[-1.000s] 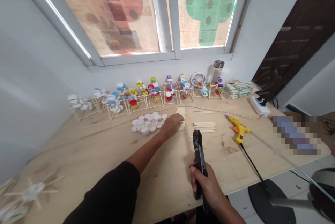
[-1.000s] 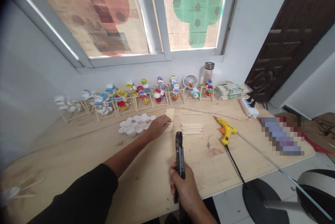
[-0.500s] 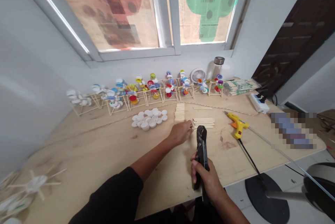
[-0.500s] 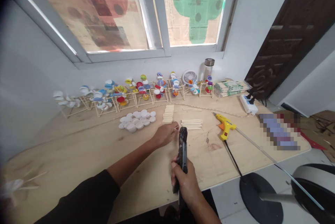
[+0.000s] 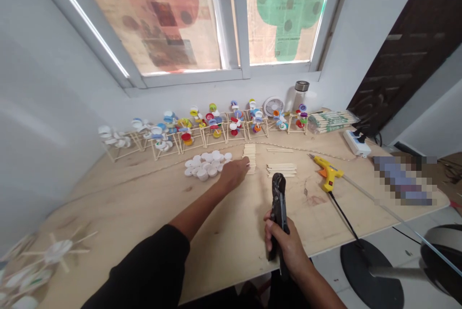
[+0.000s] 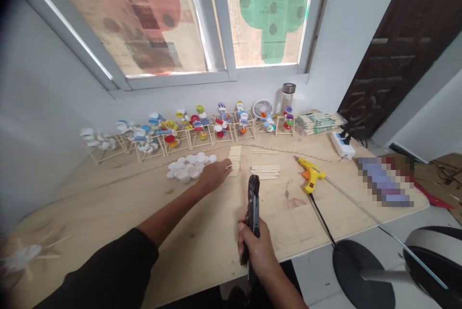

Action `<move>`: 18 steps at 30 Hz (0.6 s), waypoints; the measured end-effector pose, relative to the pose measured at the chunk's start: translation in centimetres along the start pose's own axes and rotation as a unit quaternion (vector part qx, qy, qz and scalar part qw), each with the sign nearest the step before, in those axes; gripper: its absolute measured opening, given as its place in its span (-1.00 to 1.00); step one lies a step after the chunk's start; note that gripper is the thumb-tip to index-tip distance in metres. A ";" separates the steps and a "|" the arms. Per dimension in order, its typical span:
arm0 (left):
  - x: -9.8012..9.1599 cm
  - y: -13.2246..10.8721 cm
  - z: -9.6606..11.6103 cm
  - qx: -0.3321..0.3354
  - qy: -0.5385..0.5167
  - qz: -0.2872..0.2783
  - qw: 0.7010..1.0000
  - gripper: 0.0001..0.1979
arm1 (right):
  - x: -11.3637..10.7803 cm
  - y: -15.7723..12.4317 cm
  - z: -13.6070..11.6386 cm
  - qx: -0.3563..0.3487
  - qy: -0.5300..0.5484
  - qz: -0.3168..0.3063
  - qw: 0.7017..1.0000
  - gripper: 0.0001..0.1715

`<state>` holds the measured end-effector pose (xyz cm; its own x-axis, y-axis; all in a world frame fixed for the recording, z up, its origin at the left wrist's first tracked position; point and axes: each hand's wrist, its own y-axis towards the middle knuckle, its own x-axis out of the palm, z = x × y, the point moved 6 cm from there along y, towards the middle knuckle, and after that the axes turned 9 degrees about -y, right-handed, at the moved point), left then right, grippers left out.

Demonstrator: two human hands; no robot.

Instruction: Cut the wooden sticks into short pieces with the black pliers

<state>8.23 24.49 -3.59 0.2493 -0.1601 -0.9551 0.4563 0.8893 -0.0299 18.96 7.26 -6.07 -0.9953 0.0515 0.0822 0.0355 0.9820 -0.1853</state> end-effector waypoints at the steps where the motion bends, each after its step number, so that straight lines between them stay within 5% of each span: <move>1: -0.3 0.3 -0.4 -0.003 0.004 0.003 1.000 -0.80 | 0.0 0.0 0.0 0.000 0.002 0.001 1.000 -0.63; 11: -0.7 0.7 -1.2 0.002 -0.019 0.028 0.999 -0.80 | 0.0 -0.2 -0.1 0.001 0.006 0.008 1.000 -0.65; 18: 1.0 -1.0 2.9 0.050 -0.079 0.011 0.996 -0.80 | -0.1 -0.3 -0.1 -0.003 0.016 -0.002 1.000 -0.66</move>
<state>10.48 22.24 -3.67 0.3885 -0.2138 -0.8963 0.5295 0.8479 0.0273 19.01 7.01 -5.92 -0.9920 0.0536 0.1139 0.0327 0.9834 -0.1783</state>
